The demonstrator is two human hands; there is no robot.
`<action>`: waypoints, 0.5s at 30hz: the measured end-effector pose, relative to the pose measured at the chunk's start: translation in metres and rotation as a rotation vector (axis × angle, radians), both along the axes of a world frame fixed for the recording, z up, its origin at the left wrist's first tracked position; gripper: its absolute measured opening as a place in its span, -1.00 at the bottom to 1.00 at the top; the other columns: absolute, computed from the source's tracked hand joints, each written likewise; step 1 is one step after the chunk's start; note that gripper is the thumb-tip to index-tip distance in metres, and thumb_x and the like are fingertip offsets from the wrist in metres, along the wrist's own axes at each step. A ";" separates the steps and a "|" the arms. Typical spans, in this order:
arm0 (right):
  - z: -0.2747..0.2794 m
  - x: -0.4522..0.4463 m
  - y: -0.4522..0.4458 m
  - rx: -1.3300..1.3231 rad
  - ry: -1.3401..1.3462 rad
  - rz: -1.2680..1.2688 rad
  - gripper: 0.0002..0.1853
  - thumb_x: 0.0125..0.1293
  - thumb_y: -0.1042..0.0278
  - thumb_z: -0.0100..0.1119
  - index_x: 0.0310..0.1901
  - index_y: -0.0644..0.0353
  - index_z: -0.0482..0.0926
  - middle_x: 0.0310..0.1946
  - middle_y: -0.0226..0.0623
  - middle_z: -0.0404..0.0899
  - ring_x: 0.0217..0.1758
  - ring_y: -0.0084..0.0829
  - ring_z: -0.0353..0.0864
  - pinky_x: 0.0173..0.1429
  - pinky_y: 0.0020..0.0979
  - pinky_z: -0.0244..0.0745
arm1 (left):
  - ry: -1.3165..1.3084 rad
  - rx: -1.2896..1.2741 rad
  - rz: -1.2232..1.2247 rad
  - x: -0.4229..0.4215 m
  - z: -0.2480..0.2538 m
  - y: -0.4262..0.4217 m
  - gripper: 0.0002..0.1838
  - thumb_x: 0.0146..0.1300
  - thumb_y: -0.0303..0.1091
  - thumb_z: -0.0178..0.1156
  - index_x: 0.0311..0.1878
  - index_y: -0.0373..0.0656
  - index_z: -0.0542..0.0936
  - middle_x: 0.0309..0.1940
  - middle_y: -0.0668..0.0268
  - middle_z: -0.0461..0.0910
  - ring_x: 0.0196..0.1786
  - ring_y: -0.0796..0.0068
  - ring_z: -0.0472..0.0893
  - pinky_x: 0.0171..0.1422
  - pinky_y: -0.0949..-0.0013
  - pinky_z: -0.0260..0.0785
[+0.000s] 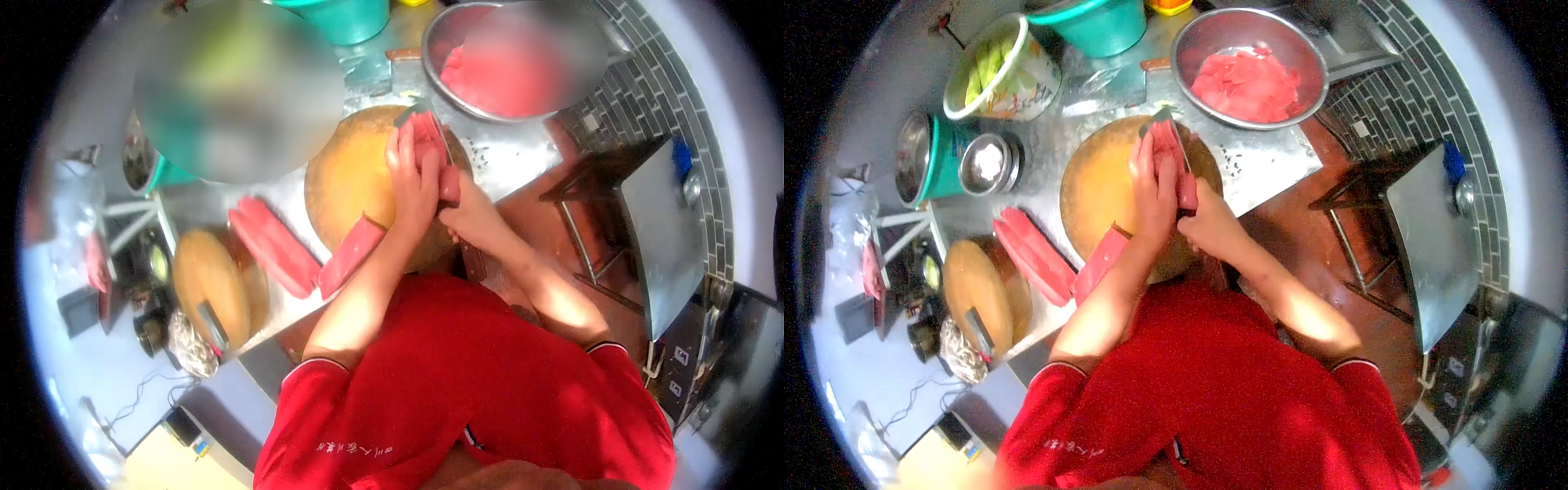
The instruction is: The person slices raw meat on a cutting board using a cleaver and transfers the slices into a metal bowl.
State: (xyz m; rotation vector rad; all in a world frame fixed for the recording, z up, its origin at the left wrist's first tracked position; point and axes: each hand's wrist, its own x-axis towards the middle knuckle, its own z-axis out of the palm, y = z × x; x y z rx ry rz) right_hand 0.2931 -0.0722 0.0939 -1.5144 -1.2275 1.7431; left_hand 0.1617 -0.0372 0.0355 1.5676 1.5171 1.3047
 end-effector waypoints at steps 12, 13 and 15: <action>0.124 0.088 0.023 0.355 -0.310 -0.276 -0.53 0.23 0.49 0.13 0.20 0.38 0.43 -0.17 0.08 0.62 -0.39 -0.17 0.73 -0.33 -0.18 0.62 | 0.219 0.208 -0.145 0.098 0.056 0.197 -0.41 0.62 0.04 -0.04 0.51 -0.11 0.46 0.54 -0.17 0.29 0.60 -0.18 0.23 0.70 -0.04 0.03; 0.127 0.098 0.011 0.281 -0.273 -0.328 -0.53 0.24 0.50 0.13 0.21 0.37 0.41 -0.19 0.05 0.62 -0.41 -0.21 0.72 -0.35 -0.20 0.62 | 0.408 0.226 -0.141 0.097 0.027 0.223 -0.43 0.63 0.06 -0.07 0.45 -0.11 0.53 0.51 -0.19 0.34 0.58 -0.19 0.27 0.69 -0.04 0.04; 0.113 0.118 -0.015 0.184 -0.280 -0.400 -0.54 0.26 0.51 0.12 0.22 0.33 0.39 -0.25 -0.03 0.61 -0.45 -0.30 0.68 -0.40 -0.25 0.59 | 0.476 0.314 -0.043 0.086 -0.001 0.250 -0.49 0.60 0.04 -0.01 0.18 -0.15 0.73 0.29 -0.10 0.60 0.45 -0.13 0.45 0.58 -0.06 0.20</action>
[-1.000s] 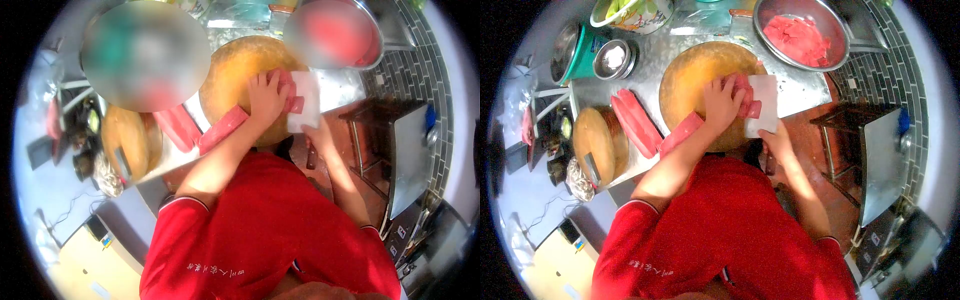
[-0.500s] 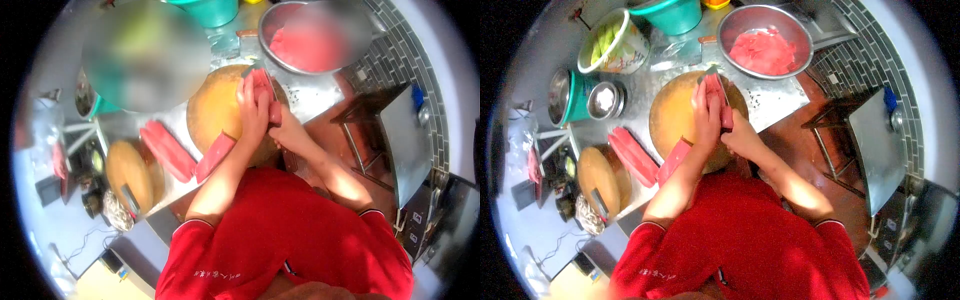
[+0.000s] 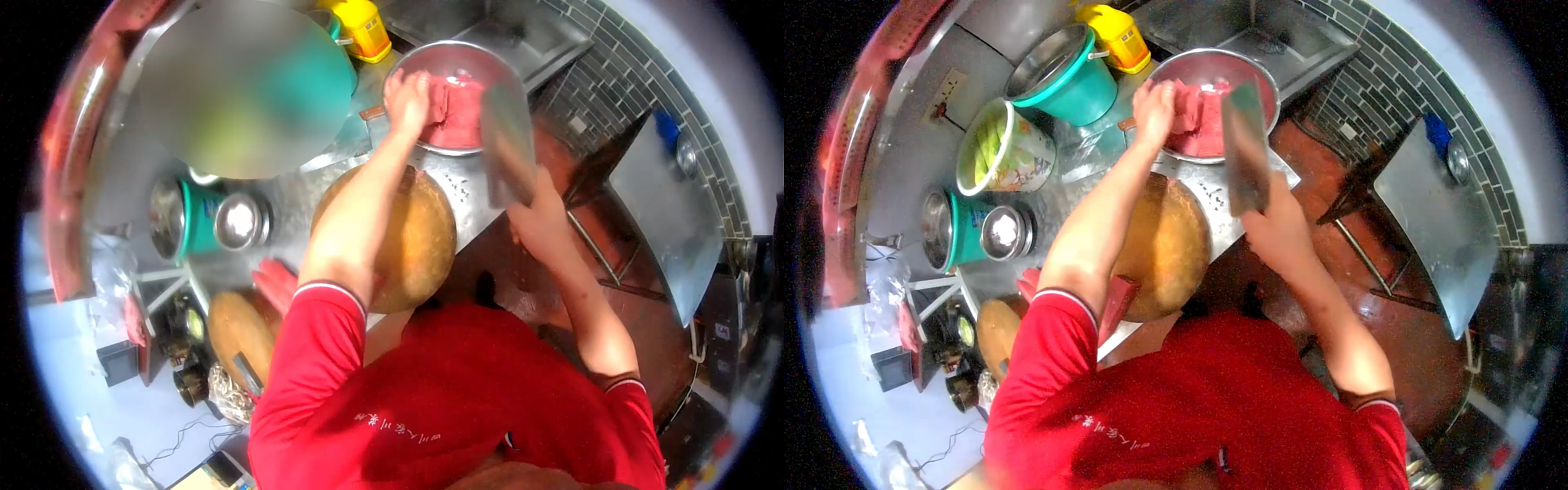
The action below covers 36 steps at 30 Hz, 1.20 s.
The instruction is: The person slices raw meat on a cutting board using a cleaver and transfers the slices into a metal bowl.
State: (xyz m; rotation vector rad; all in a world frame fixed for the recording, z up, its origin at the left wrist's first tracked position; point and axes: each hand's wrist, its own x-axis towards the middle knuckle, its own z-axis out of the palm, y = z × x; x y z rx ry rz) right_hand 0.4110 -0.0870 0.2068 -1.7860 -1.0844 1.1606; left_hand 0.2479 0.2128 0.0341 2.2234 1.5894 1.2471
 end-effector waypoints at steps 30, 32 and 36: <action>-0.142 -0.077 -0.061 0.121 -0.373 0.782 -0.55 0.40 0.50 0.10 0.28 0.29 0.27 -0.10 0.40 0.64 0.05 0.41 0.62 0.11 0.22 0.48 | 0.192 -0.401 0.131 -0.246 -0.017 -0.399 -0.29 0.21 -0.24 0.47 0.44 -0.04 0.50 -0.02 0.01 0.56 0.09 -0.13 0.54 0.24 -0.03 0.40; -0.138 -0.087 -0.061 0.024 -0.446 0.727 -0.56 0.38 0.50 0.14 0.24 0.27 0.29 -0.14 0.40 0.64 0.06 0.38 0.63 0.13 0.20 0.50 | 0.157 -0.310 0.177 -0.245 0.004 -0.374 -0.30 0.21 -0.26 0.46 0.44 -0.04 0.50 -0.02 0.01 0.55 0.10 -0.12 0.53 0.24 -0.02 0.40; -0.142 -0.097 -0.073 0.055 -0.469 0.715 -0.56 0.38 0.49 0.15 0.23 0.31 0.28 -0.17 0.40 0.64 0.01 0.40 0.64 0.10 0.21 0.51 | 0.073 -0.222 0.097 -0.236 0.044 -0.339 -0.30 0.25 -0.28 0.42 0.47 -0.02 0.47 0.00 0.00 0.53 0.11 -0.10 0.52 0.25 0.00 0.40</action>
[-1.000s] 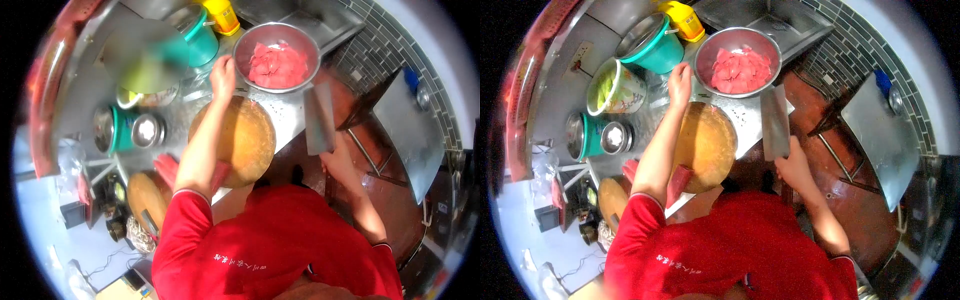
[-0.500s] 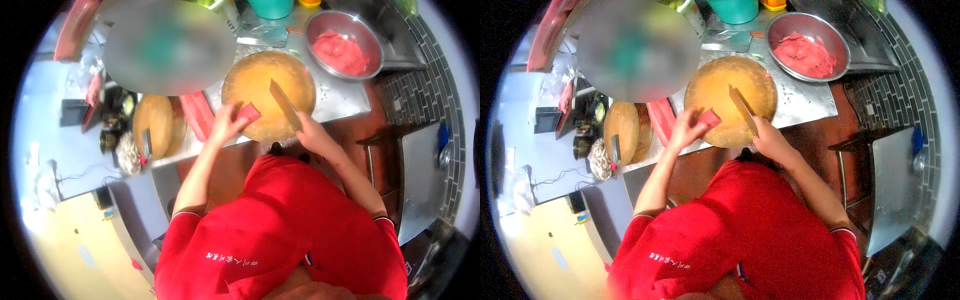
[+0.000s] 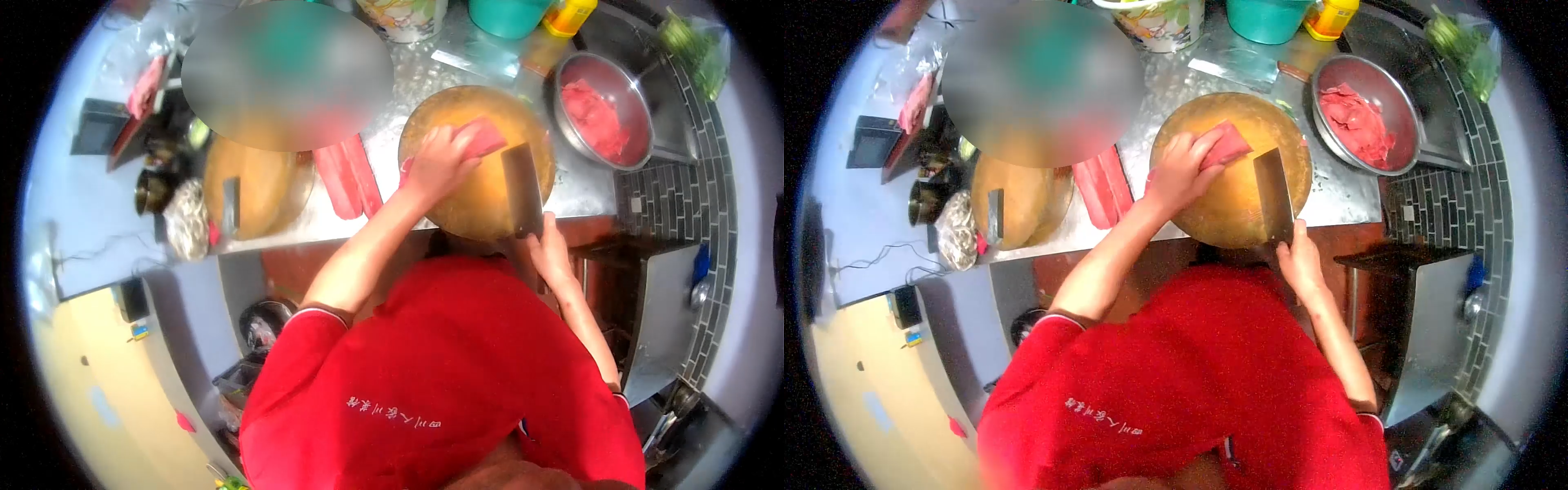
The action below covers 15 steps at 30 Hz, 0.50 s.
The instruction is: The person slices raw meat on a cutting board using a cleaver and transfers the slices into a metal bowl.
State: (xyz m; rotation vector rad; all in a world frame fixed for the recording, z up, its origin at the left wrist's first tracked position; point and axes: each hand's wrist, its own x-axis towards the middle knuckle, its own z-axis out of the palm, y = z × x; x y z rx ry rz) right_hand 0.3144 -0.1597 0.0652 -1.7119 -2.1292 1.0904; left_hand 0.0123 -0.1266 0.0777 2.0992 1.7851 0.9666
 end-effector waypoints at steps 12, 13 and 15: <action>0.037 -0.025 0.053 0.142 -0.168 0.170 -0.63 0.34 0.53 0.11 0.13 0.35 0.27 -0.35 0.36 0.63 -0.17 0.36 0.67 -0.07 0.20 0.56 | -0.024 -0.034 -0.075 0.018 -0.066 0.016 -0.58 0.33 -0.29 0.33 0.25 -0.09 0.66 0.10 0.11 0.58 0.23 -0.02 0.51 0.37 0.05 0.38; 0.032 -0.031 0.060 0.134 -0.186 0.188 -0.65 0.35 0.53 0.11 0.11 0.35 0.28 -0.35 0.35 0.64 -0.18 0.35 0.68 -0.07 0.19 0.57 | -0.039 -0.034 -0.120 0.019 -0.071 0.021 -0.62 0.34 -0.30 0.32 0.21 -0.09 0.68 0.09 0.11 0.60 0.22 -0.02 0.52 0.37 0.06 0.38; 0.020 -0.040 0.072 0.115 -0.223 0.232 -0.69 0.36 0.53 0.11 0.06 0.35 0.28 -0.36 0.31 0.66 -0.20 0.33 0.70 -0.07 0.17 0.60 | -0.076 -0.035 -0.205 0.021 -0.080 0.029 -0.69 0.35 -0.32 0.31 0.14 -0.09 0.70 0.07 0.13 0.62 0.19 -0.01 0.54 0.36 0.06 0.39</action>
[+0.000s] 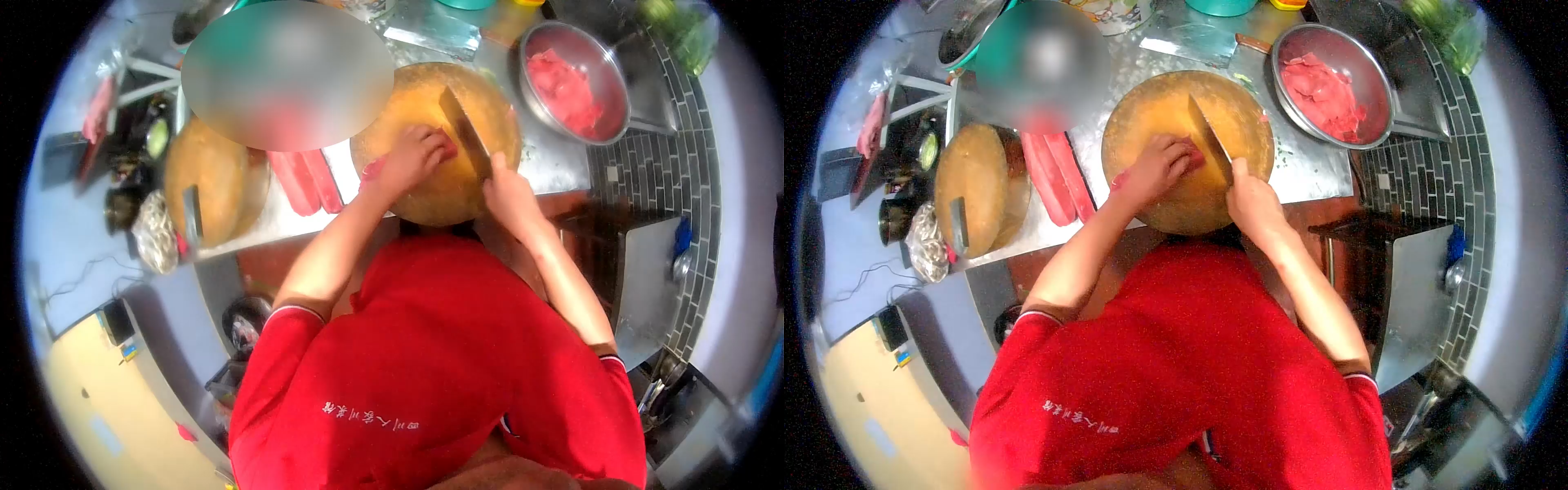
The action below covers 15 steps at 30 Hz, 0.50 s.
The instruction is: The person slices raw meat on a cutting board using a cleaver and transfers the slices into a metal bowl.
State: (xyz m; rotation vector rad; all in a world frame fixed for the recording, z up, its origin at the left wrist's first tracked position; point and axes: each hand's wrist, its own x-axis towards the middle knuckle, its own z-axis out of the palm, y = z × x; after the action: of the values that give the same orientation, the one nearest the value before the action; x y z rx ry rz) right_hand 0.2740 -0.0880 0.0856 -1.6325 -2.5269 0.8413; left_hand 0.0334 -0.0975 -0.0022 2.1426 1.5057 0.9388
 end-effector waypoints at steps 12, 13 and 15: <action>0.041 -0.021 -0.002 -0.090 -0.097 0.026 -0.76 0.32 0.60 0.07 -0.02 0.35 0.32 -0.32 0.34 0.65 -0.19 0.32 0.71 -0.13 0.18 0.61 | -0.022 0.011 0.061 0.002 -0.003 0.009 -0.81 0.29 -0.22 0.37 -0.06 0.03 0.76 -0.08 0.24 0.62 0.04 0.06 0.53 0.16 0.07 0.42; 0.047 -0.019 -0.007 -0.107 -0.118 0.038 -0.76 0.32 0.60 0.07 -0.02 0.35 0.31 -0.32 0.35 0.64 -0.21 0.32 0.70 -0.15 0.19 0.60 | -0.026 0.002 0.067 0.002 -0.007 0.010 -0.80 0.29 -0.20 0.37 -0.06 0.04 0.76 -0.08 0.24 0.62 0.04 0.07 0.53 0.16 0.06 0.42; 0.059 -0.012 -0.013 -0.134 -0.160 0.062 -0.75 0.32 0.59 0.07 -0.02 0.36 0.30 -0.32 0.35 0.64 -0.25 0.33 0.69 -0.18 0.20 0.59 | -0.033 -0.010 0.079 0.002 -0.015 0.012 -0.79 0.30 -0.17 0.37 -0.05 0.04 0.76 -0.06 0.25 0.62 0.05 0.08 0.53 0.17 0.05 0.42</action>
State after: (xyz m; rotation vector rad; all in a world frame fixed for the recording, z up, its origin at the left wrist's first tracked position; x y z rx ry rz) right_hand 0.2624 -0.1005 0.1450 -1.7333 -2.6955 0.9415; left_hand 0.0358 -0.0851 -0.0170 2.0639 1.5863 0.9856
